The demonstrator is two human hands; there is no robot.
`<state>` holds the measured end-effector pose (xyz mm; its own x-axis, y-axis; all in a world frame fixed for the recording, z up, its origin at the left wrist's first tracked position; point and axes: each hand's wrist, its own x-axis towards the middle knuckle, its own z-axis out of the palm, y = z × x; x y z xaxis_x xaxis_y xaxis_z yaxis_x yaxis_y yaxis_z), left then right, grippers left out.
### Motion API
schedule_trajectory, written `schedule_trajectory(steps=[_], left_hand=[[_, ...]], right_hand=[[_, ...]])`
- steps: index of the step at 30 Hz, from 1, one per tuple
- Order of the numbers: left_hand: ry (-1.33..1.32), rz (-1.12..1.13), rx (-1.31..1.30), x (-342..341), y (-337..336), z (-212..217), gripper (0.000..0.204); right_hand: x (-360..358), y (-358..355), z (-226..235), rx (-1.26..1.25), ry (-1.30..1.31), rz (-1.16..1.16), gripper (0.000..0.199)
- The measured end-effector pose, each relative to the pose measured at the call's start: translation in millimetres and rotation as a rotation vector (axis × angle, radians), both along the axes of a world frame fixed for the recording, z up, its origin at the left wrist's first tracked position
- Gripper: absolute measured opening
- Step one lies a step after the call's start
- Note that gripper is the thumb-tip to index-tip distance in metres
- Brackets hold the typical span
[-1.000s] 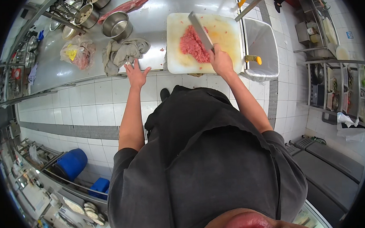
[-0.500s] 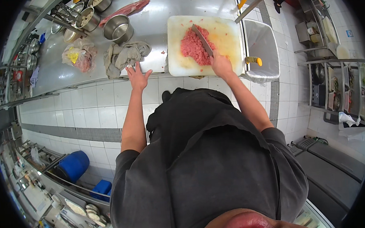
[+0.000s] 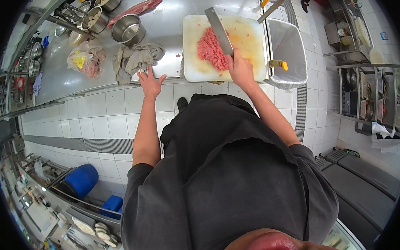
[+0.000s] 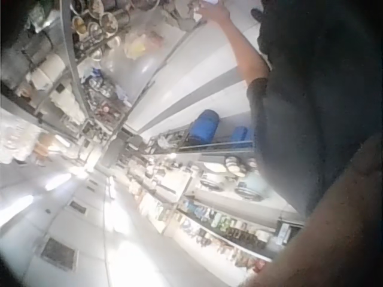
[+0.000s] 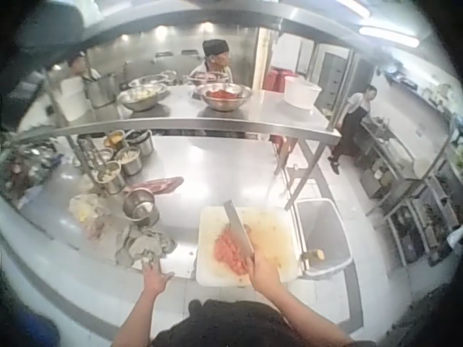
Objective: The person chops red meat on a white cutting board using a cleaver and moves some meat into a metal bowl by hand.
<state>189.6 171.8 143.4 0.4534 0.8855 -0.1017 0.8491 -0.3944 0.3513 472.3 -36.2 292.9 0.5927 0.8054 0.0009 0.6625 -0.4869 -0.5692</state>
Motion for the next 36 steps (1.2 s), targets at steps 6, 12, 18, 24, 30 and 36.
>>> schedule_trajectory(steps=[6, 12, 18, 24, 30, 36], left_hand=[[0.042, 0.0, -0.024, -0.5, 0.8, -2.6, 0.092], [0.006, -0.013, -0.013, 2.5, 2.3, 2.1, 0.092], [-0.01, -0.014, -0.006, -0.4, 1.7, -1.5, 0.092], [-0.002, -0.009, 0.001, -0.5, 2.8, -1.1, 0.093], [-0.001, -0.022, 0.024, -1.0, 2.1, -3.0, 0.093], [-0.005, -0.014, 0.012, -0.3, 1.6, -3.1, 0.094]], right_hand=[[11.0, 0.4, -18.8, -0.261, -0.072, 0.107, 0.024], [15.8, -8.0, -37.1, -0.276, -0.061, 0.042, 0.024], [36.0, -48.7, 2.8, 0.084, -0.009, 0.207, 0.037], [55.4, -133.6, -23.8, -0.083, -0.225, 0.451, 0.032], [55.4, -127.1, -59.9, -0.11, -0.237, 0.528, 0.032], [81.8, -80.0, -65.8, -0.025, -0.306, 0.466, 0.027]])
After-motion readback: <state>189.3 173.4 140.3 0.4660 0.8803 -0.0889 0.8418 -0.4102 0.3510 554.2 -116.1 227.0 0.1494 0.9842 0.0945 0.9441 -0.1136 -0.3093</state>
